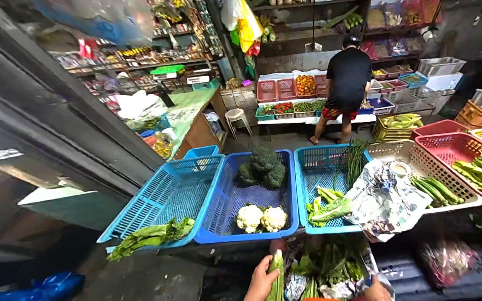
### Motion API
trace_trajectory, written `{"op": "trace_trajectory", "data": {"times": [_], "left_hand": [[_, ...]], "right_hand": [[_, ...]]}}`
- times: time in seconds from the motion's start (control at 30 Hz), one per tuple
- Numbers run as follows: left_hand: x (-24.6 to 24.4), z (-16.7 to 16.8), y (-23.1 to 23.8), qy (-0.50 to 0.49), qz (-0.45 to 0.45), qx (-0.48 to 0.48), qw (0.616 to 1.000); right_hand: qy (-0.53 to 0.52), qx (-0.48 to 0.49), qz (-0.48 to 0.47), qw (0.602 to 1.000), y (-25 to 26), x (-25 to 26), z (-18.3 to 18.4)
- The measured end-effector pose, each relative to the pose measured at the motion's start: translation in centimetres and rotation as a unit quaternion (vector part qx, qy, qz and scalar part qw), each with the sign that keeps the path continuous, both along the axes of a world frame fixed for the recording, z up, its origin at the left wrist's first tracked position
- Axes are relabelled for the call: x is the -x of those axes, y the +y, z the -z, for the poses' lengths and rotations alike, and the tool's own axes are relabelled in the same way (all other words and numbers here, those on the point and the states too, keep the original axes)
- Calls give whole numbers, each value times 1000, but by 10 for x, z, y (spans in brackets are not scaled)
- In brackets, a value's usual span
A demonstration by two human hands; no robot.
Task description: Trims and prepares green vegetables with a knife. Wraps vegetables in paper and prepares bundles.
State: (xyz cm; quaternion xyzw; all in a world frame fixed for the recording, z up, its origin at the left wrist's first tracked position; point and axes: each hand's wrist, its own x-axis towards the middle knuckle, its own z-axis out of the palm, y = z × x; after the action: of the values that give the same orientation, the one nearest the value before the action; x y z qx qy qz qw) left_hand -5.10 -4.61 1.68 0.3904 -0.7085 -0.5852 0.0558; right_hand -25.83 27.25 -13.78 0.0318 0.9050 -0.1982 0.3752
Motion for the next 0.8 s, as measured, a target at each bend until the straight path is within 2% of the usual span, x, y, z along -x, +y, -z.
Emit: {"op": "trace_trajectory", "data": {"times": [0.13,0.27,0.37,0.57,0.67,0.8], "left_hand": [[-1,-2,-2,31,-20,-62,997],[-7,7,2,20,-10,-90,996],[-11,14,7,3,-2,-111,994],[-5,15,24,2,6,-132,991],[10,8,38,31,30,-127,991],[29,-13,57,29,52,-124,990]], "right_hand": [[72,3,-106,992,32,-2,-24],[58,-46,-234,969,51,-20,-57],[103,-51,-274,955,52,-38,-78],[201,131,-329,913,-9,-46,-125],[211,153,-351,899,-51,-47,-152],[236,175,-367,883,-78,-42,-165]]}}
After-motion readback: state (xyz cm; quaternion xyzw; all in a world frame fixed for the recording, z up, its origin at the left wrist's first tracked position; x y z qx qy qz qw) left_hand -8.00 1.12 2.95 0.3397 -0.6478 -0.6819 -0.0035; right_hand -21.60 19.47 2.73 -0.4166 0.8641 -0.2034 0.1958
